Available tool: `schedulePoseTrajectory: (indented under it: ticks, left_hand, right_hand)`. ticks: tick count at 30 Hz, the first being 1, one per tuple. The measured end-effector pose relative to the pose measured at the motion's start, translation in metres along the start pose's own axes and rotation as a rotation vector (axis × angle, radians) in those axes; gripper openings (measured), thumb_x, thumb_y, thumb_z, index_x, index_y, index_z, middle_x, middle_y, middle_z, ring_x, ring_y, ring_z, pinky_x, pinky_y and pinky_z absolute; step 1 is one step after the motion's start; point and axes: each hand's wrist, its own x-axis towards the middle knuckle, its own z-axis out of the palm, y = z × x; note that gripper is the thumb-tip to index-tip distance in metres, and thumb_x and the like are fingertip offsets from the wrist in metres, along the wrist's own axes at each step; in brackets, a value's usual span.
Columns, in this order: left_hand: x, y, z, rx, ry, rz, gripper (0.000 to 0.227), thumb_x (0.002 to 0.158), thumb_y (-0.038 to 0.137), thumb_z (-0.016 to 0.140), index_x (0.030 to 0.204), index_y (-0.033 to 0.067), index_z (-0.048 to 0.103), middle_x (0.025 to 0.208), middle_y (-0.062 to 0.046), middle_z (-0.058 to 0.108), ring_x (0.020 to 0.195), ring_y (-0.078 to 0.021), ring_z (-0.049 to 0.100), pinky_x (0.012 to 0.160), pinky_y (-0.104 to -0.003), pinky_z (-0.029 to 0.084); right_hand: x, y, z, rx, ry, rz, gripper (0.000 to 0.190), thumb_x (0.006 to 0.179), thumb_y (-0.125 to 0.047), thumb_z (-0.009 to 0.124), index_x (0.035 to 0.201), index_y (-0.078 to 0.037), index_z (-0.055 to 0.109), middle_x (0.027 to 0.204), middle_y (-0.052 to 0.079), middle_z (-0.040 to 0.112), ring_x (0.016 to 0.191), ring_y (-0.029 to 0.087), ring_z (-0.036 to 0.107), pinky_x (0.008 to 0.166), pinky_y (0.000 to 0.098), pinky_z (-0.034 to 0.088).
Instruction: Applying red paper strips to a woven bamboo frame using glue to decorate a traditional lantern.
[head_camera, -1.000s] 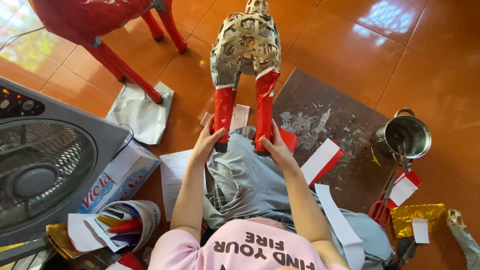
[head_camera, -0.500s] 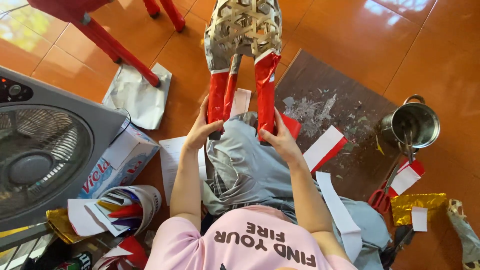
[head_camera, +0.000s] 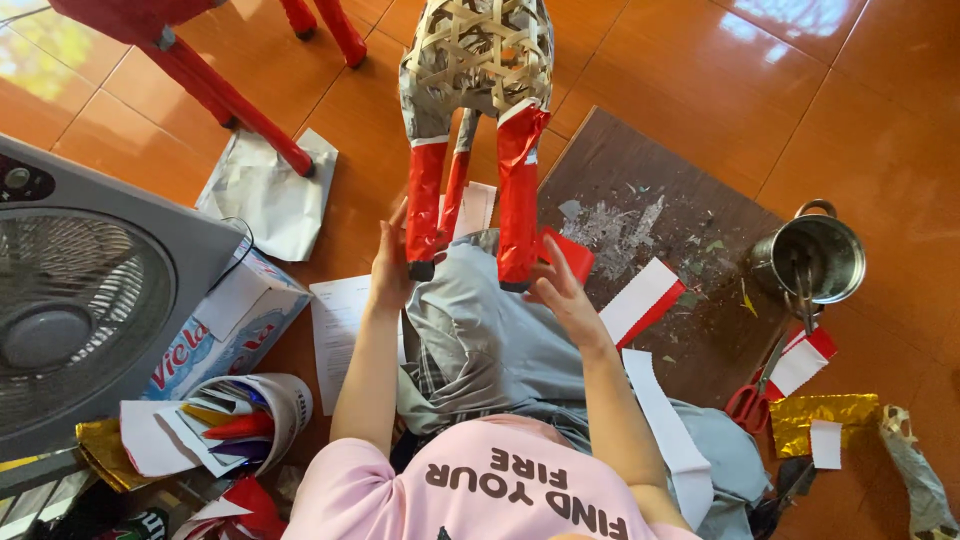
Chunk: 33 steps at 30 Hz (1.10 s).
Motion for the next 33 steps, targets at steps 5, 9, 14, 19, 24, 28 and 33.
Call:
schedulePoseTrajectory:
  ticks: [5, 9, 14, 19, 24, 28, 33]
  left_hand:
    - [0.004, -0.105, -0.091, 0.113, -0.038, -0.261, 0.046, 0.106, 0.039, 0.054, 0.125, -0.0025, 0.060, 0.111, -0.022, 0.071, 0.101, -0.0337, 0.070, 0.092, -0.046, 0.057]
    - [-0.008, -0.117, -0.037, 0.029, -0.322, -0.584, 0.047, 0.096, 0.040, 0.052, 0.122, 0.0033, 0.063, 0.114, -0.017, 0.075, 0.106, -0.0285, 0.073, 0.098, -0.039, 0.057]
    - [0.033, -0.209, -0.001, 0.847, -0.547, -0.401, 0.040, 0.106, 0.035, 0.057, 0.130, 0.0034, 0.064, 0.113, -0.014, 0.069, 0.102, -0.0235, 0.066, 0.091, -0.036, 0.053]
    - [0.069, -0.294, 0.036, 1.060, -0.803, -0.207, 0.038, 0.103, 0.036, 0.060, 0.124, 0.0052, 0.067, 0.112, -0.010, 0.072, 0.105, -0.0188, 0.067, 0.091, -0.034, 0.054]
    - [0.051, -0.376, -0.035, 0.944, -0.390, -0.331, 0.029, 0.098, 0.028, 0.064, 0.114, 0.0034, 0.070, 0.097, -0.013, 0.076, 0.088, -0.0231, 0.071, 0.078, -0.039, 0.059]
    - [0.035, -0.361, -0.029, 1.349, -0.430, -0.065, 0.027, 0.096, 0.025, 0.067, 0.113, 0.0049, 0.072, 0.103, -0.018, 0.075, 0.096, -0.0311, 0.072, 0.084, -0.042, 0.057]
    - [0.031, -0.367, -0.038, 1.491, -0.613, -0.078, 0.028, 0.093, 0.026, 0.062, 0.108, 0.0050, 0.072, 0.103, -0.022, 0.073, 0.097, -0.0415, 0.070, 0.085, -0.050, 0.056]
  right_hand:
    - [-0.035, 0.083, -0.031, -0.379, 0.080, 0.309, 0.062, 0.099, -0.035, 0.065, 0.154, -0.011, 0.049, 0.112, 0.000, 0.069, 0.095, 0.013, 0.066, 0.082, 0.0299, 0.055]
    - [-0.059, 0.128, -0.004, -0.532, -0.198, 0.326, 0.057, 0.098, -0.026, 0.068, 0.150, -0.013, 0.051, 0.100, -0.001, 0.068, 0.088, 0.009, 0.063, 0.078, 0.0276, 0.054]
    - [-0.086, 0.091, 0.044, -0.469, -0.349, 0.511, 0.060, 0.094, -0.023, 0.069, 0.149, -0.017, 0.045, 0.092, 0.008, 0.067, 0.080, 0.016, 0.063, 0.072, 0.0314, 0.053]
    - [-0.094, 0.085, 0.058, -0.604, -0.684, 0.346, 0.054, 0.095, -0.027, 0.068, 0.146, -0.015, 0.056, 0.112, 0.012, 0.073, 0.101, 0.020, 0.069, 0.091, 0.0336, 0.051]
    - [-0.100, 0.072, 0.032, -0.475, -0.746, 0.319, 0.045, 0.099, -0.027, 0.062, 0.139, -0.006, 0.060, 0.131, 0.011, 0.071, 0.119, 0.022, 0.067, 0.106, 0.0370, 0.050]
    - [-0.109, 0.109, -0.048, -0.516, -0.463, 0.312, 0.045, 0.098, -0.024, 0.063, 0.139, -0.007, 0.059, 0.121, 0.010, 0.072, 0.110, 0.019, 0.065, 0.098, 0.0345, 0.051]
    - [-0.115, 0.170, -0.145, -0.592, 0.343, 0.138, 0.038, 0.100, -0.021, 0.065, 0.134, -0.004, 0.061, 0.113, 0.006, 0.073, 0.103, 0.016, 0.067, 0.092, 0.0339, 0.054]
